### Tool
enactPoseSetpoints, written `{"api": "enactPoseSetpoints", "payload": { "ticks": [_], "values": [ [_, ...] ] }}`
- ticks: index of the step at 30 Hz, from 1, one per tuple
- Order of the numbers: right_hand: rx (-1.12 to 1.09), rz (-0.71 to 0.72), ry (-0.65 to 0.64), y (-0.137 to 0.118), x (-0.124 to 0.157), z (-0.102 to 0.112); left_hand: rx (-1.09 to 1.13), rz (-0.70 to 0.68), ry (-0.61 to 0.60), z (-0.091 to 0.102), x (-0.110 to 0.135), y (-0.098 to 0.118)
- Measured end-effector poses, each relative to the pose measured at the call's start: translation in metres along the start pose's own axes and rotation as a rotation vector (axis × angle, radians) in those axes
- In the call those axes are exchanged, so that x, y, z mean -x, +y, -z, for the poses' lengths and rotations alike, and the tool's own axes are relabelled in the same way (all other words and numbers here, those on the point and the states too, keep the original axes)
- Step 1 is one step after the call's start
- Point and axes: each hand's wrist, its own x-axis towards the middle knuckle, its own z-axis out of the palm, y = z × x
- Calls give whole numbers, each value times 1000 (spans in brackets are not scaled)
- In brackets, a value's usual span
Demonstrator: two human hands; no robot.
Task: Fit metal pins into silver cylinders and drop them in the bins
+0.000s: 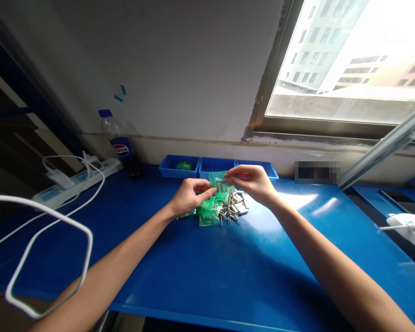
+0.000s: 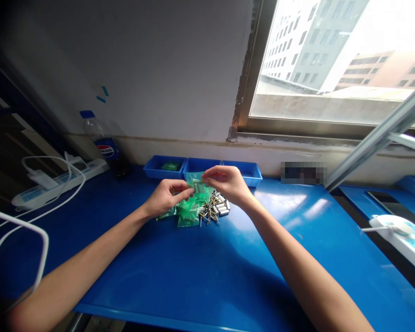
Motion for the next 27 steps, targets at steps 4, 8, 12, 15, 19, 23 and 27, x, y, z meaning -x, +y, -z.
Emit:
{"api": "enactPoseSetpoints", "payload": {
  "ticks": [4, 8, 12, 15, 19, 23, 27],
  "values": [
    [19, 3, 75, 8, 0, -2, 121, 54, 44, 6, -4, -6],
    [347, 94, 18, 22, 3, -1, 329, 160, 303, 17, -14, -23],
    [657, 281, -237, 35, 7, -6, 686, 305, 559, 28, -23, -39],
    [750, 331, -293, 44, 9, -12, 768, 355, 624, 33, -23, -44],
    [809, 342, -279, 51, 8, -15, 633, 321, 555, 30, -20, -39],
    [812, 371, -232, 51, 7, -10, 403, 211, 455, 21, -15, -28],
    [774, 411, -87, 43, 8, -5, 185, 86, 379, 13, -11, -18]
  ]
}}
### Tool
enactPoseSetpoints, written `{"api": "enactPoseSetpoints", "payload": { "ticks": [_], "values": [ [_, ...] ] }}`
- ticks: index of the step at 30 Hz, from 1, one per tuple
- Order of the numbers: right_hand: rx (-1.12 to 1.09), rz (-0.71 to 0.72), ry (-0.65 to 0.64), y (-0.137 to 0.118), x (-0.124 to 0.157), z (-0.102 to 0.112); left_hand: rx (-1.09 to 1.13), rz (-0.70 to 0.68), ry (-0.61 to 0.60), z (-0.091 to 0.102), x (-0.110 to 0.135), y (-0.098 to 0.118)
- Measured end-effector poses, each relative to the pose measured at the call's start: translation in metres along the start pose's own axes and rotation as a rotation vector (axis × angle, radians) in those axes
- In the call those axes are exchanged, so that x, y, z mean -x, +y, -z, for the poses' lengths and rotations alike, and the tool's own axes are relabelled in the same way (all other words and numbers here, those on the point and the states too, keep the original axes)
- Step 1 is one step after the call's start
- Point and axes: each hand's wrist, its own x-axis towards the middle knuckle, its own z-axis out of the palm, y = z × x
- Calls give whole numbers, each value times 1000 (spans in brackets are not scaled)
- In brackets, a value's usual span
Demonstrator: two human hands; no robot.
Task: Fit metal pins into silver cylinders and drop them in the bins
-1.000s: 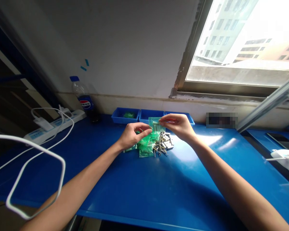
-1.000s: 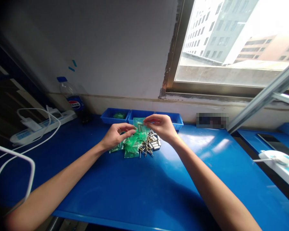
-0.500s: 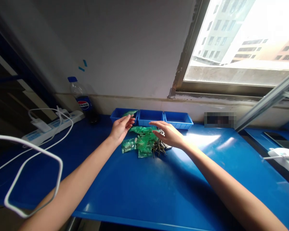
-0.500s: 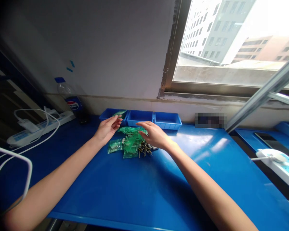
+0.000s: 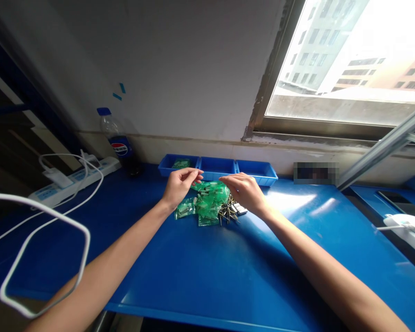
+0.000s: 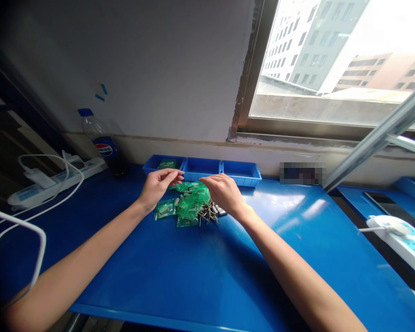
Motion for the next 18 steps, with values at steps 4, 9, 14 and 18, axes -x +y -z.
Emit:
{"api": "enactPoseSetpoints", "payload": {
  "ticks": [4, 9, 14, 18],
  "values": [
    [-122, -125, 219, -8, -4, 10, -112, -95, -69, -5, 5, 3],
    [-518, -352, 296, -20, -12, 16, -224, -124, -154, -11, 12, 8],
    [-820, -411, 228, -30, -18, 17, -202, -82, -307, -13, 18, 14],
    [-843, -453, 163, -30, -18, 19, -105, -22, -323, -11, 16, 17]
  ]
}}
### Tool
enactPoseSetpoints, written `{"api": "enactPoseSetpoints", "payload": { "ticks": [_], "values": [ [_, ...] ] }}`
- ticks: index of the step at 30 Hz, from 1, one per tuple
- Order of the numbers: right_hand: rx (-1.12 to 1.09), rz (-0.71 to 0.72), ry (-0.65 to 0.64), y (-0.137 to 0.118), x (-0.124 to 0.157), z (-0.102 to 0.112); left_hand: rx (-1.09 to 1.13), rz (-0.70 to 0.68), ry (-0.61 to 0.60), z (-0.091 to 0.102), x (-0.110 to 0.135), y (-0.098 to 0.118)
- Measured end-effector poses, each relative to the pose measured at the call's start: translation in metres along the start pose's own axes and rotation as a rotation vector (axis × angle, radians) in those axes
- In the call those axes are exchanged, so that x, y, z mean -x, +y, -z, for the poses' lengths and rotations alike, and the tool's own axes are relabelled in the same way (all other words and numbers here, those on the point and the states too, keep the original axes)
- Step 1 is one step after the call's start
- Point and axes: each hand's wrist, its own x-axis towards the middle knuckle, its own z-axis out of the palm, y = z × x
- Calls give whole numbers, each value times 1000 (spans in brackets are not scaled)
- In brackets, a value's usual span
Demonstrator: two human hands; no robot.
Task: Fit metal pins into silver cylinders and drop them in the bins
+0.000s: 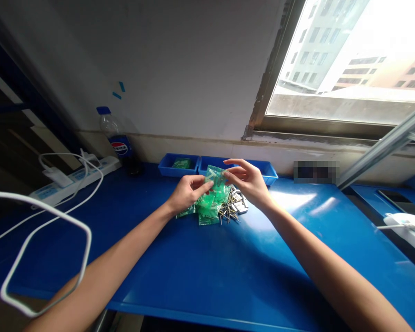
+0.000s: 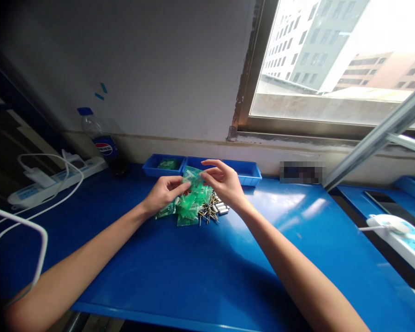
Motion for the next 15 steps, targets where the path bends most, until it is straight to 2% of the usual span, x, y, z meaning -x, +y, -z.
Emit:
{"api": "enactPoseSetpoints", "payload": {
  "ticks": [4, 6, 9, 12, 15],
  "values": [
    [289, 42, -34, 7, -1, 10, 124, 81, 189, 8, -9, -11],
    [479, 110, -116, 11, -1, 15, 229, 141, 297, 15, -15, -20],
    [649, 181, -252, 16, -1, 20, 403, 224, 410, 29, -23, -31],
    [725, 222, -343, 21, 1, 20, 577, 314, 408, 41, -27, -36],
    [745, 233, -411, 25, 3, 19, 582, 350, 399, 46, -26, -37]
  ]
}}
